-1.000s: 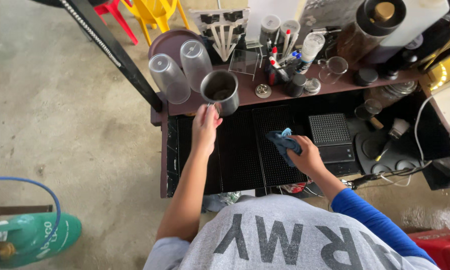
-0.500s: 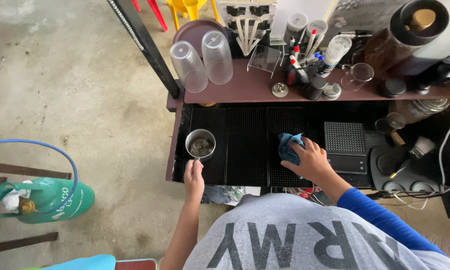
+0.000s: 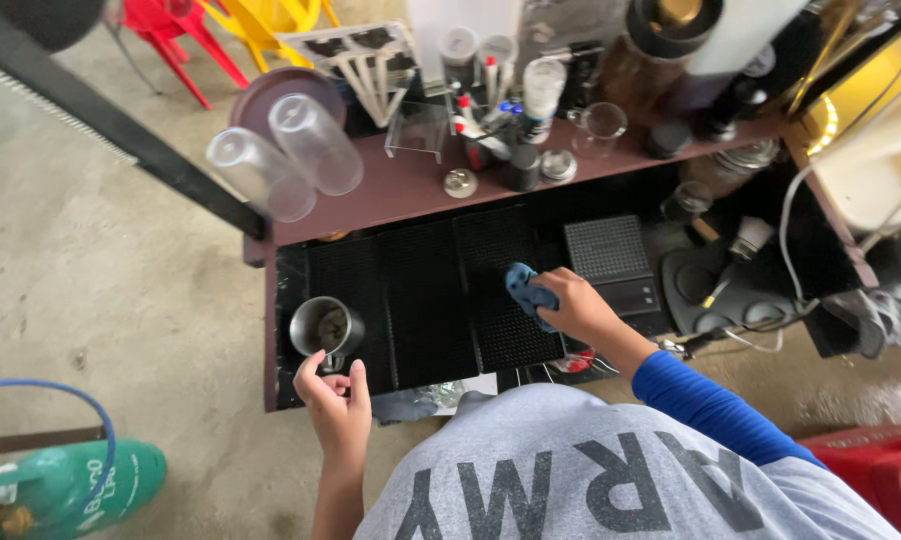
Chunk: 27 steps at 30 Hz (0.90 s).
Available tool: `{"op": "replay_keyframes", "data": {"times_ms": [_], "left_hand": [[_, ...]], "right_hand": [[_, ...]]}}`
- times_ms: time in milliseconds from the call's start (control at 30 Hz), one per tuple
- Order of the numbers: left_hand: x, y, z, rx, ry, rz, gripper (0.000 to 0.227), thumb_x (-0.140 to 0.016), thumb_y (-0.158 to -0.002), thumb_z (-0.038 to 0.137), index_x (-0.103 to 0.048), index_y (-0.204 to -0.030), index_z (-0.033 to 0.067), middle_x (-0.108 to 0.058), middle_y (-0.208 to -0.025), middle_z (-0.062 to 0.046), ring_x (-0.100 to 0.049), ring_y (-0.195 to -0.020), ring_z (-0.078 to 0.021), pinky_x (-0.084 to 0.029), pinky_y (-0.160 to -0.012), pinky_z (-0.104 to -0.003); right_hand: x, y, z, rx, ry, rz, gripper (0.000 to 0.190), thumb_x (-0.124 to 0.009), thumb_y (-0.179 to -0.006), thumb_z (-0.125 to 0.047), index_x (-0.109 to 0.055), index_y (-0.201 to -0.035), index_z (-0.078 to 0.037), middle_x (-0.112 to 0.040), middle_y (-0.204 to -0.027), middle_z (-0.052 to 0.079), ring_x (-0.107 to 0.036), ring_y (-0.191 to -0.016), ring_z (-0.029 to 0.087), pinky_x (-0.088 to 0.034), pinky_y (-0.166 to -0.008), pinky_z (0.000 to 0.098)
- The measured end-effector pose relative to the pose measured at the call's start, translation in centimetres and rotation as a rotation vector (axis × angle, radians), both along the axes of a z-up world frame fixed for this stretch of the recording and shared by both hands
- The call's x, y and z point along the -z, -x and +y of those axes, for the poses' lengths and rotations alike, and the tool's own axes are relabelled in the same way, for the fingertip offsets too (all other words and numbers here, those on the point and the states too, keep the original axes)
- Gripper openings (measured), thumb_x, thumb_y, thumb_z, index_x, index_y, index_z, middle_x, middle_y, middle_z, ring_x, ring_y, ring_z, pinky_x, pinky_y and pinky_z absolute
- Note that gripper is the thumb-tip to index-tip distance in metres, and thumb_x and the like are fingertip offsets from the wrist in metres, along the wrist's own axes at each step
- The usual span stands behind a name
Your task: The person wipes a black countertop and a digital scale with a blue cloth, then arranges black rubber mats on the surface. They later pick up a small cylindrical object and brush it with a paintbrush.
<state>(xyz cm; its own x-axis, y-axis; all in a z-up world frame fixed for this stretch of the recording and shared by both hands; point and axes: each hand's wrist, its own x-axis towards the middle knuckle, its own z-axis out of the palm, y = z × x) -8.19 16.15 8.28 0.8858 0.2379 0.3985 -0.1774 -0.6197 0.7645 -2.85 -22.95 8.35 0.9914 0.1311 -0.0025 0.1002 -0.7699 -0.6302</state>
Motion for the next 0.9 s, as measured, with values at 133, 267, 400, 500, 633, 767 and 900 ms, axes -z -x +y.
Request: {"op": "replay_keyframes", "data": {"times_ms": [133, 267, 400, 500, 633, 767, 900], "left_hand": [[-1.9, -2.1, -5.2, 0.242, -0.026, -0.036, 0.047, -0.074, -0.096, 0.017, -0.052, -0.134, 0.0007, -0.060, -0.093, -0.007, -0.059, -0.075, -0.0147, -0.052, -0.075, -0.032], [-3.4, -4.3, -12.1, 0.430, 0.038, 0.150, 0.032, -0.075, -0.091, 0.017, -0.065, -0.118, 0.0046, -0.068, -0.098, -0.007, -0.066, -0.073, -0.0130, -0.053, -0.064, -0.029], [-4.4, -4.8, -18.7, 0.666, 0.080, 0.256, 0.028, -0.073, -0.089, 0.019, -0.067, -0.114, 0.0059, -0.069, -0.111, -0.008, -0.070, -0.074, -0.0138, -0.055, -0.059, -0.029], [-5.0, -5.1, -22.3, 0.841, 0.055, 0.182, 0.027, -0.072, -0.094, 0.018, -0.068, -0.116, 0.0039, -0.069, -0.112, -0.011, -0.071, -0.079, -0.0157, -0.057, -0.074, -0.030], [-5.5, -6.0, -25.8, 0.902, 0.019, 0.195, 0.024, -0.071, -0.093, 0.018, -0.068, -0.112, 0.0041, -0.068, -0.112, -0.010, -0.071, -0.079, -0.0158, -0.057, -0.070, -0.030], [-6.1, -6.9, -27.9, 0.840, -0.013, 0.132, 0.023, -0.072, -0.093, 0.018, -0.069, -0.111, 0.0048, -0.068, -0.110, -0.009, -0.071, -0.078, -0.0157, -0.057, -0.071, -0.030], [-6.7, -7.7, -29.2, 0.711, -0.037, 0.141, 0.022, -0.071, -0.092, 0.020, -0.070, -0.109, 0.0070, -0.068, -0.107, -0.008, -0.071, -0.079, -0.0156, -0.055, -0.060, -0.030]], "right_hand": [[-2.3, 1.8, -4.7, 0.156, -0.056, -0.115, 0.050, -0.077, -0.072, -0.011, -0.068, -0.120, -0.008, -0.066, -0.107, 0.017, -0.067, -0.098, 0.038, -0.056, -0.085, 0.0426], [-3.8, 3.9, -10.8, 0.366, 0.055, -0.261, 0.049, -0.078, -0.074, -0.012, -0.069, -0.122, -0.008, -0.066, -0.110, 0.020, -0.065, -0.102, 0.041, -0.055, -0.088, 0.0447], [-2.9, 5.2, -16.2, 0.577, 0.084, -0.239, 0.049, -0.077, -0.077, -0.015, -0.068, -0.124, -0.008, -0.066, -0.110, 0.021, -0.065, -0.102, 0.041, -0.054, -0.089, 0.0451], [-0.9, 5.0, -18.9, 0.524, 0.106, -0.329, 0.056, -0.082, -0.076, -0.021, -0.065, -0.127, -0.004, -0.064, -0.112, 0.024, -0.063, -0.103, 0.043, -0.053, -0.089, 0.0479], [1.6, 6.5, -22.8, 0.693, 0.075, -0.239, 0.055, -0.084, -0.081, -0.031, -0.062, -0.122, -0.001, -0.066, -0.110, 0.025, -0.066, -0.094, 0.041, -0.054, -0.081, 0.0470], [4.1, 8.0, -26.3, 0.730, 0.090, -0.053, 0.026, -0.069, -0.094, -0.024, -0.065, -0.114, -0.008, -0.074, -0.085, 0.020, -0.073, -0.082, 0.037, -0.058, -0.074, 0.0436], [6.6, 8.1, -27.2, 0.560, -0.008, 0.138, 0.018, -0.063, -0.092, -0.022, -0.067, -0.106, -0.011, -0.070, -0.072, 0.019, -0.075, -0.066, 0.035, -0.059, -0.063, 0.0426]]}}
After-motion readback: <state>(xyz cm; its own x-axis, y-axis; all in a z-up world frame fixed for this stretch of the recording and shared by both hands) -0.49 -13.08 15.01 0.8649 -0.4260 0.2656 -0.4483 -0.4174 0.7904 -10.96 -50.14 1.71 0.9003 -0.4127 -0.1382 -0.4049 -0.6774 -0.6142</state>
